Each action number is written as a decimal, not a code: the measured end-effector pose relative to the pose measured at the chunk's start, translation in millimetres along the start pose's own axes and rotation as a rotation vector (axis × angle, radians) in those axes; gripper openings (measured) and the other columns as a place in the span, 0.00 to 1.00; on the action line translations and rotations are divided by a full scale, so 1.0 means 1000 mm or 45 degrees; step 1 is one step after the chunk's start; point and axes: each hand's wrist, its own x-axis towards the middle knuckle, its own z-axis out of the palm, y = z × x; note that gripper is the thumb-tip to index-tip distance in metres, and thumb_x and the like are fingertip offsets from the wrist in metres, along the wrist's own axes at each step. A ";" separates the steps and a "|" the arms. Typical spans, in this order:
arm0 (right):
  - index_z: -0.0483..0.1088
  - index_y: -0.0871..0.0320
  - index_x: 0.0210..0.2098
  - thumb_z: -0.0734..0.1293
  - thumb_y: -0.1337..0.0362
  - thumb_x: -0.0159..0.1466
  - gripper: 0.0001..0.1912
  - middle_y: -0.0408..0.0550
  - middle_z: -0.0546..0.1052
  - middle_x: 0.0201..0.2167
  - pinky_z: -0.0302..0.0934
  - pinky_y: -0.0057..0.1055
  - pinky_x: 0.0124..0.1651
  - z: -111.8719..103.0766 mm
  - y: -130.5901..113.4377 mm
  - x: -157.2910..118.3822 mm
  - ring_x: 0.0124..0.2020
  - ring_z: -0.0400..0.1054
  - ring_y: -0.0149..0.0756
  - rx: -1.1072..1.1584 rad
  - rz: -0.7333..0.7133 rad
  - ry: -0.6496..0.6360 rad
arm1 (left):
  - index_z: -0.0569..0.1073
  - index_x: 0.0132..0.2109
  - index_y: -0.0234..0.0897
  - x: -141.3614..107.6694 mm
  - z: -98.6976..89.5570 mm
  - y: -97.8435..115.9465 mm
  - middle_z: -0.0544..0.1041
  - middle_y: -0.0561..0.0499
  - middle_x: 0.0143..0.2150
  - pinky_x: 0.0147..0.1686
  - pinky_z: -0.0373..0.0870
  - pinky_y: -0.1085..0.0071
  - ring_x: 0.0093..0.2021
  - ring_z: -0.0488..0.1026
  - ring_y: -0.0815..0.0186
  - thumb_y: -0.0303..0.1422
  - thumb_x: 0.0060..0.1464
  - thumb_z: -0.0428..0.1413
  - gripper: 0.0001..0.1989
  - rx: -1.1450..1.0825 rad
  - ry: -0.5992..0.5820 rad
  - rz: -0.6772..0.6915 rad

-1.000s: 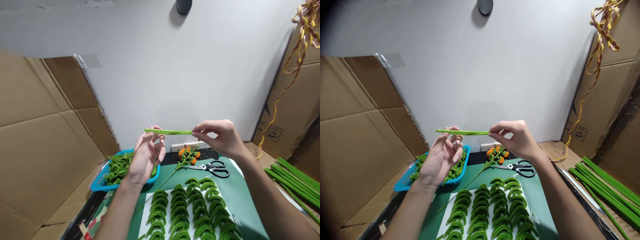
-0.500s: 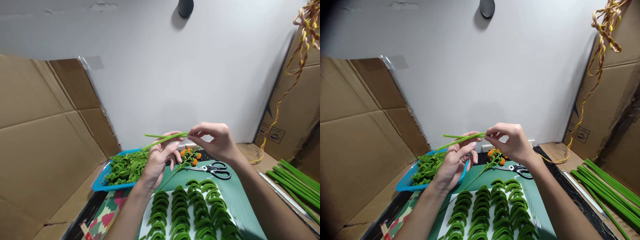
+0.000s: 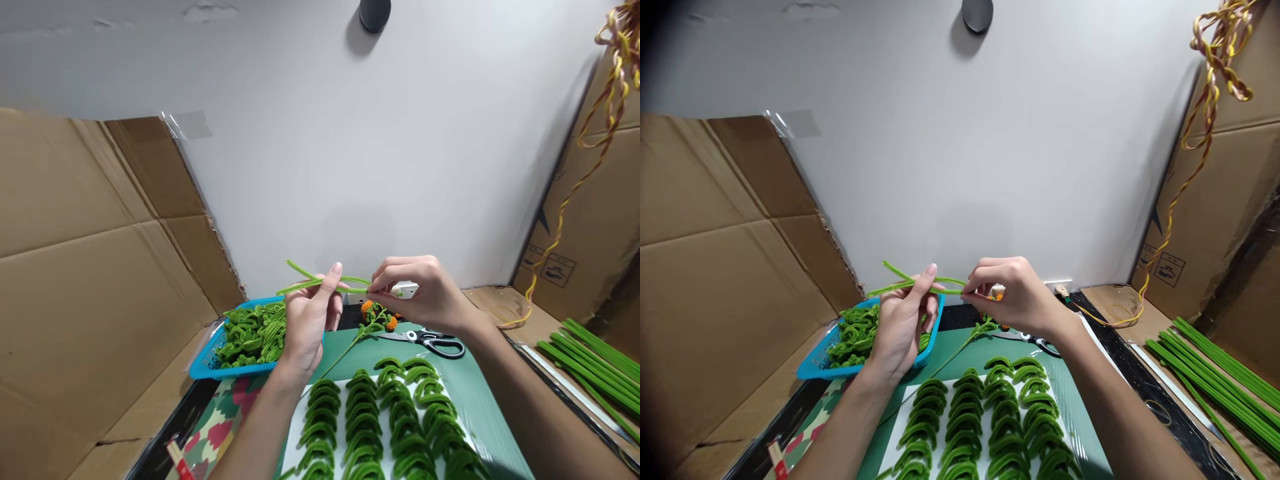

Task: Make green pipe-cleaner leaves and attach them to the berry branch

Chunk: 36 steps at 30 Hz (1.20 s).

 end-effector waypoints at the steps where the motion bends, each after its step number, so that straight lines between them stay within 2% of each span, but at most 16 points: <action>1: 0.81 0.56 0.35 0.73 0.69 0.67 0.04 0.44 0.81 0.34 0.71 0.30 0.36 0.001 -0.001 0.000 0.31 0.75 0.30 0.017 0.015 -0.043 | 0.78 0.26 0.35 0.000 0.000 -0.001 0.66 0.58 0.13 0.11 0.52 0.79 0.12 0.58 0.77 0.49 0.56 0.69 0.23 0.006 0.028 -0.007; 5: 0.81 0.57 0.34 0.74 0.68 0.67 0.04 0.43 0.81 0.32 0.70 0.29 0.35 0.003 -0.004 0.001 0.30 0.75 0.29 0.085 0.094 -0.165 | 0.77 0.23 0.35 0.001 0.000 -0.002 0.64 0.59 0.12 0.10 0.50 0.79 0.11 0.56 0.78 0.49 0.53 0.70 0.24 -0.011 0.124 0.030; 10: 0.82 0.57 0.35 0.74 0.69 0.66 0.03 0.43 0.82 0.31 0.70 0.28 0.35 0.003 0.000 0.001 0.30 0.75 0.30 0.122 0.196 -0.085 | 0.71 0.24 0.35 0.003 0.000 0.005 0.62 0.62 0.18 0.10 0.49 0.82 0.13 0.53 0.81 0.44 0.44 0.76 0.24 -0.314 0.077 0.084; 15: 0.83 0.58 0.37 0.74 0.69 0.66 0.03 0.44 0.82 0.32 0.73 0.29 0.37 -0.003 0.004 -0.001 0.32 0.76 0.31 0.134 0.269 -0.099 | 0.69 0.25 0.36 0.004 0.000 0.008 0.60 0.62 0.19 0.09 0.47 0.83 0.13 0.52 0.82 0.45 0.50 0.73 0.24 -0.424 0.096 0.084; 18: 0.83 0.57 0.37 0.74 0.68 0.66 0.03 0.43 0.82 0.33 0.71 0.27 0.36 -0.004 0.003 -0.001 0.32 0.76 0.29 0.111 0.227 -0.140 | 0.70 0.27 0.36 0.005 -0.001 0.005 0.61 0.63 0.19 0.09 0.49 0.83 0.12 0.54 0.81 0.44 0.51 0.72 0.22 -0.379 0.122 0.092; 20: 0.83 0.57 0.37 0.74 0.69 0.67 0.03 0.42 0.82 0.33 0.70 0.26 0.36 -0.004 0.003 -0.001 0.32 0.75 0.28 0.091 0.198 -0.148 | 0.70 0.28 0.37 0.006 -0.003 0.002 0.62 0.63 0.17 0.08 0.48 0.83 0.11 0.54 0.80 0.45 0.54 0.70 0.21 -0.252 0.128 0.076; 23: 0.83 0.57 0.37 0.73 0.71 0.66 0.04 0.42 0.82 0.33 0.70 0.26 0.37 -0.004 0.002 -0.001 0.32 0.75 0.28 0.055 0.183 -0.152 | 0.72 0.31 0.37 0.007 -0.005 -0.002 0.67 0.59 0.16 0.07 0.47 0.81 0.08 0.58 0.75 0.48 0.58 0.66 0.21 0.015 0.094 0.034; 25: 0.83 0.57 0.37 0.73 0.71 0.67 0.05 0.42 0.83 0.33 0.72 0.27 0.38 -0.005 0.003 -0.001 0.32 0.76 0.28 0.049 0.189 -0.153 | 0.74 0.33 0.36 0.008 -0.006 -0.004 0.72 0.56 0.18 0.07 0.48 0.80 0.08 0.61 0.72 0.52 0.58 0.64 0.22 0.089 0.064 -0.010; 28: 0.83 0.56 0.37 0.73 0.70 0.67 0.05 0.42 0.84 0.34 0.73 0.29 0.40 -0.009 0.005 -0.002 0.33 0.77 0.30 0.049 0.207 -0.155 | 0.75 0.38 0.35 0.009 -0.005 -0.005 0.74 0.54 0.21 0.08 0.50 0.79 0.09 0.63 0.72 0.54 0.58 0.63 0.24 0.044 0.006 -0.038; 32: 0.83 0.56 0.37 0.73 0.69 0.67 0.05 0.42 0.84 0.33 0.73 0.29 0.40 -0.015 0.004 -0.002 0.33 0.77 0.30 0.049 0.262 -0.147 | 0.75 0.50 0.38 0.008 -0.002 -0.003 0.75 0.57 0.25 0.10 0.53 0.80 0.12 0.63 0.74 0.51 0.61 0.63 0.22 -0.123 -0.101 -0.048; 36: 0.83 0.56 0.38 0.73 0.67 0.68 0.04 0.42 0.84 0.31 0.73 0.28 0.37 -0.017 0.003 -0.002 0.31 0.77 0.30 0.063 0.290 -0.139 | 0.78 0.49 0.34 0.007 -0.002 0.000 0.73 0.57 0.27 0.12 0.55 0.80 0.14 0.64 0.76 0.50 0.59 0.65 0.23 -0.238 -0.147 -0.066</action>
